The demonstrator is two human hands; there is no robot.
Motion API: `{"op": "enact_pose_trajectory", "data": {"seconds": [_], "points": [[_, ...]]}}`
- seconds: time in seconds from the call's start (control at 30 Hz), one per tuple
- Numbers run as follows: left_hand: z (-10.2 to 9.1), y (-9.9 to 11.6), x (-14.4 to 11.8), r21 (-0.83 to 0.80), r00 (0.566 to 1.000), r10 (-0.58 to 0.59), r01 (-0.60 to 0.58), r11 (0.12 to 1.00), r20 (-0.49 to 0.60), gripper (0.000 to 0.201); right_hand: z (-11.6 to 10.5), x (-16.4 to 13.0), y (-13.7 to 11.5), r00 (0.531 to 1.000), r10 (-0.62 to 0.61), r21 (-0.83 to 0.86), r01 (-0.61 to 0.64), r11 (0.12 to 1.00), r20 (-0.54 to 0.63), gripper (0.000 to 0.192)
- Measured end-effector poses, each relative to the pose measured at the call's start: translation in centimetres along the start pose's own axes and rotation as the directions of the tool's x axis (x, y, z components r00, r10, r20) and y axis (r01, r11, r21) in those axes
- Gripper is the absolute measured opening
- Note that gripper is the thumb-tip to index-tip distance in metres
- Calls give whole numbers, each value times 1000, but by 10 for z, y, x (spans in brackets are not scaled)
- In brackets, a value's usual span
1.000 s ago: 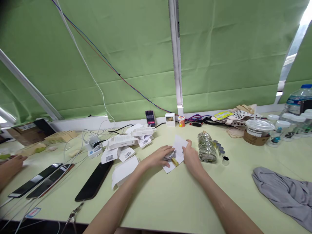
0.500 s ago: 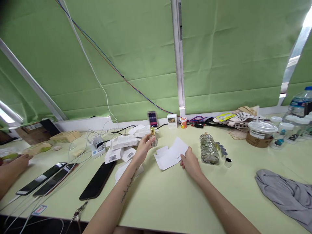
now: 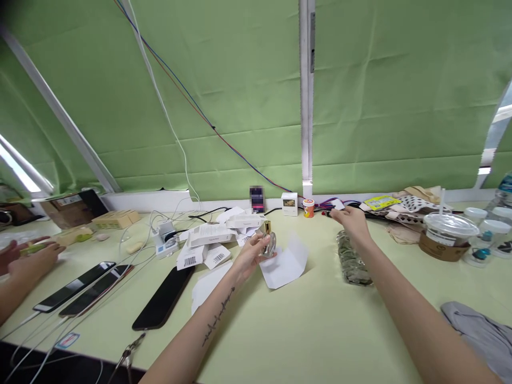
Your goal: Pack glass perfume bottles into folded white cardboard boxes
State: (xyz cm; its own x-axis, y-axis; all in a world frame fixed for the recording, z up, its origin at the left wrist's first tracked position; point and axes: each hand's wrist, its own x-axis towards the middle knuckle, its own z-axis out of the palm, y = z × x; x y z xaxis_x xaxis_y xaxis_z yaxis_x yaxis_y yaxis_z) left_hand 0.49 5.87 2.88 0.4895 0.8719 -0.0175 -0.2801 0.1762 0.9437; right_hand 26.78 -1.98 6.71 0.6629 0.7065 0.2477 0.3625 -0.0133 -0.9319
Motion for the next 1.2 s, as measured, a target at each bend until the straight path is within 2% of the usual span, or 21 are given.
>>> {"op": "enact_pose_trajectory", "data": {"seconds": [0.07, 0.17, 0.23, 0.3, 0.37, 0.43, 0.53, 0.6, 0.67, 0.73, 0.77, 0.8, 0.87, 0.97, 1.07, 1.2], "points": [[0, -3, 0, 19, 1000, -5, 5, 1000, 21, 35, 5, 2, -2, 999, -11, 50, 9, 999, 33, 18], [-1, -6, 2, 55, 999, -6, 4, 998, 32, 40, 24, -17, 5, 990, -35, 98, 21, 995, 138, 27], [0, -8, 2, 197, 999, 54, -52, 979, -5, 45, 39, -36, 11, 971, -80, 131, 51, 990, 225, 27], [3, -10, 0, 456, 978, 210, -183, 871, -9, 51, 53, -55, 15, 961, -118, 115, 92, 989, 251, 38], [7, -13, -3, 674, 929, 358, -323, 664, 92, 57, 63, -71, 15, 948, -186, -8, 194, 981, 259, 46], [12, -15, -8, 763, 888, 408, -412, 498, 213, 60, 69, -82, 12, 923, -247, -198, 312, 929, 293, 47], [19, -16, -14, 800, 868, 398, -454, 394, 296, 60, 73, -91, 9, 872, -330, -439, 471, 765, 361, 38], [21, -14, -14, 814, 866, 388, -457, 359, 316, 59, 71, -92, 8, 827, -394, -502, 558, 660, 401, 36], [19, -9, -12, 820, 892, 321, -430, 377, 320, 51, 65, -90, 7, 775, -475, -471, 631, 616, 416, 35], [13, -4, -8, 802, 935, 173, -354, 481, 309, 37, 57, -87, 7, 748, -548, -367, 662, 653, 374, 32], [10, -2, -6, 778, 948, 94, -303, 551, 303, 33, 53, -85, 7, 755, -561, -298, 652, 698, 339, 30], [7, 1, -5, 744, 954, 34, -253, 618, 296, 33, 50, -84, 8, 776, -551, -225, 622, 750, 306, 29], [3, 4, -3, 667, 962, 0, -189, 720, 274, 37, 47, -84, 10, 838, -465, -84, 505, 859, 284, 31], [1, 5, -2, 607, 977, 35, -158, 779, 210, 41, 52, -88, 17, 911, -249, 77, 237, 969, 329, 43], [3, 2, -2, 587, 984, -4, -104, 803, 180, 44, 57, -94, 23, 944, -117, 168, 67, 984, 308, 47], [3, -6, 0, 580, 984, -58, -51, 813, 168, 48, 50, -100, 30, 961, -90, 200, 37, 979, 263, 42]]}}
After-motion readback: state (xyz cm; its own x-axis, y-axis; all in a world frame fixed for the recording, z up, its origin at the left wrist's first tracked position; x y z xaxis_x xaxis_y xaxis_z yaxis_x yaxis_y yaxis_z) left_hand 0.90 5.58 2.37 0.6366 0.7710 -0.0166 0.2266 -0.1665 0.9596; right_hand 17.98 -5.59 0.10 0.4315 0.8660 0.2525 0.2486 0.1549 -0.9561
